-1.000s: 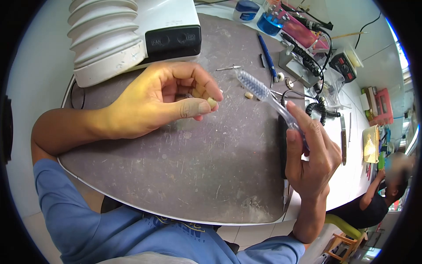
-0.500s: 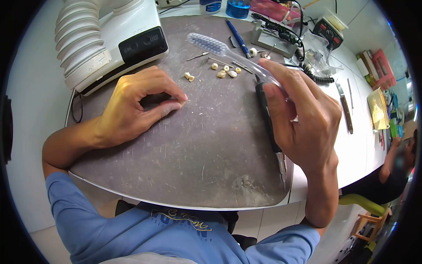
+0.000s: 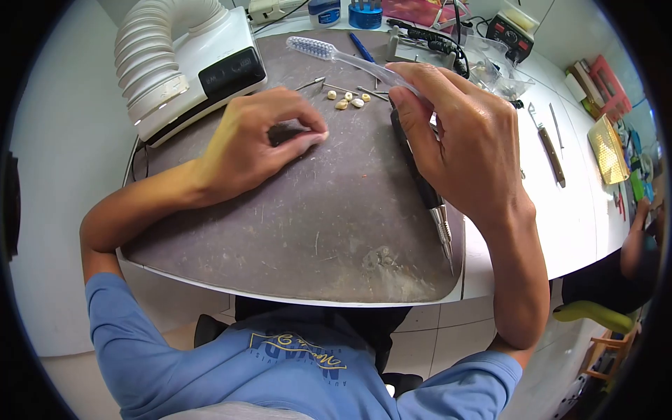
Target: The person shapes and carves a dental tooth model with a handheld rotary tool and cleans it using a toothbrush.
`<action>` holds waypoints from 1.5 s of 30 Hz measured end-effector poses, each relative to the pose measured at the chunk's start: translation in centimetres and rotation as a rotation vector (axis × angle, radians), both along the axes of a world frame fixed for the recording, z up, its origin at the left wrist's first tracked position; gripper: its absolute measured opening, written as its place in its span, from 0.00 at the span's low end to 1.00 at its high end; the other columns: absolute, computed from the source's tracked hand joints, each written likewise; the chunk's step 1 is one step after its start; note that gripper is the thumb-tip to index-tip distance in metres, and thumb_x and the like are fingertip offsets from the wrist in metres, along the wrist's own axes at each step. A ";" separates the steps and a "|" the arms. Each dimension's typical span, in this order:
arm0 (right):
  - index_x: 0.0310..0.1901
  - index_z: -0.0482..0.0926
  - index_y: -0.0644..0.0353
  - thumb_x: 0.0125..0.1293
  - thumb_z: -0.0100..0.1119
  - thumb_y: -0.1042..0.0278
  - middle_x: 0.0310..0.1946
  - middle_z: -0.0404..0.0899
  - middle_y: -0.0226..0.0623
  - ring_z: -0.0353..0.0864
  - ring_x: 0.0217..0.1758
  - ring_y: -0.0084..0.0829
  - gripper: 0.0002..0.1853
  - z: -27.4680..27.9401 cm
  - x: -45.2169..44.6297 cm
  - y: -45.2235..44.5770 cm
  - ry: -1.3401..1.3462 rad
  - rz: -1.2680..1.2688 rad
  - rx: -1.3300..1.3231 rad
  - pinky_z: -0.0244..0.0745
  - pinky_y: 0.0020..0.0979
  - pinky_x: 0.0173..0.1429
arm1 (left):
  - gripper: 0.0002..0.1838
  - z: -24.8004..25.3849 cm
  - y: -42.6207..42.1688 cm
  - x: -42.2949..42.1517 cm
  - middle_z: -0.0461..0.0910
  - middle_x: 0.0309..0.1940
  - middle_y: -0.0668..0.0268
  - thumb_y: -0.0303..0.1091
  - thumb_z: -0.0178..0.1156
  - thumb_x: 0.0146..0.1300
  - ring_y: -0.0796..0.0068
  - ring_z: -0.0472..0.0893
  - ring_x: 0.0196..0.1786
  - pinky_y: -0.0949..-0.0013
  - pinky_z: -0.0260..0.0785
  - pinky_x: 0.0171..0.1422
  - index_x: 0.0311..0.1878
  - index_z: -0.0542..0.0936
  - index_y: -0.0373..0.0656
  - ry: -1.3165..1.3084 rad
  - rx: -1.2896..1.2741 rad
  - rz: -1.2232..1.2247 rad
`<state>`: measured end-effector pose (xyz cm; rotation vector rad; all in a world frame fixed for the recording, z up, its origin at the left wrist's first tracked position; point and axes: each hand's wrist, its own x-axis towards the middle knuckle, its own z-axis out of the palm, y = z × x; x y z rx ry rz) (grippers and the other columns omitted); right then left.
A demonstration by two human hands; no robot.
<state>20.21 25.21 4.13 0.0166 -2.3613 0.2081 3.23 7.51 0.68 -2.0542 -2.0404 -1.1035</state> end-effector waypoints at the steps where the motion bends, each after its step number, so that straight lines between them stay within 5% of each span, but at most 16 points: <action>1: 0.45 0.82 0.62 0.66 0.60 0.69 0.31 0.85 0.40 0.80 0.21 0.29 0.09 0.0 0.0 0.0 0.001 0.003 0.005 0.74 0.27 0.28 | 0.06 -0.1 0.7 0.1 0.82 0.35 0.61 0.24 0.66 0.57 0.68 0.82 0.38 0.70 0.75 0.44 0.38 0.81 0.38 0.031 0.032 -0.038; 12: 0.44 0.83 0.63 0.66 0.60 0.68 0.30 0.85 0.41 0.82 0.22 0.28 0.10 0.0 0.0 0.8 0.066 -0.013 0.051 0.75 0.27 0.28 | 0.09 -0.2 2.1 -2.1 0.82 0.38 0.61 0.25 0.64 0.59 0.68 0.81 0.40 0.69 0.71 0.45 0.43 0.82 0.39 0.137 0.122 0.129; 20: 0.44 0.83 0.62 0.65 0.61 0.68 0.30 0.85 0.41 0.84 0.24 0.30 0.10 0.1 0.0 0.7 0.035 -0.028 0.060 0.76 0.28 0.30 | 0.06 -0.8 4.6 -1.3 0.78 0.32 0.62 0.33 0.64 0.59 0.60 0.77 0.39 0.58 0.70 0.45 0.34 0.84 0.41 0.318 0.078 0.147; 28: 0.44 0.83 0.61 0.64 0.62 0.68 0.30 0.85 0.41 0.84 0.25 0.29 0.09 -0.4 -0.2 1.1 0.036 -0.019 0.095 0.76 0.29 0.30 | 0.07 -0.9 4.4 -1.2 0.80 0.36 0.65 0.27 0.65 0.57 0.63 0.78 0.42 0.63 0.71 0.47 0.39 0.84 0.42 0.376 0.056 0.107; 35: 0.44 0.83 0.61 0.64 0.62 0.67 0.27 0.83 0.38 0.78 0.20 0.27 0.10 -0.2 -0.2 0.5 0.022 -0.034 0.045 0.72 0.27 0.27 | 0.09 -1.3 4.0 -0.7 0.80 0.38 0.61 0.24 0.64 0.57 0.60 0.78 0.43 0.62 0.71 0.47 0.43 0.82 0.40 0.168 0.089 -0.088; 39: 0.47 0.83 0.63 0.68 0.59 0.66 0.22 0.78 0.35 0.70 0.20 0.20 0.12 -0.5 -0.2 0.7 0.045 -0.019 0.050 0.62 0.24 0.26 | 0.09 -0.8 2.2 0.1 0.77 0.38 0.60 0.23 0.63 0.58 0.59 0.78 0.43 0.62 0.71 0.47 0.43 0.81 0.39 0.143 -0.013 -0.106; 45: 0.47 0.83 0.62 0.68 0.60 0.66 0.22 0.77 0.34 0.69 0.21 0.19 0.12 -0.3 -0.1 0.3 -0.005 -0.053 -0.001 0.62 0.23 0.26 | 0.07 -0.4 1.0 -0.1 0.76 0.38 0.60 0.22 0.62 0.57 0.58 0.76 0.42 0.61 0.69 0.45 0.40 0.79 0.38 0.221 -0.030 -0.054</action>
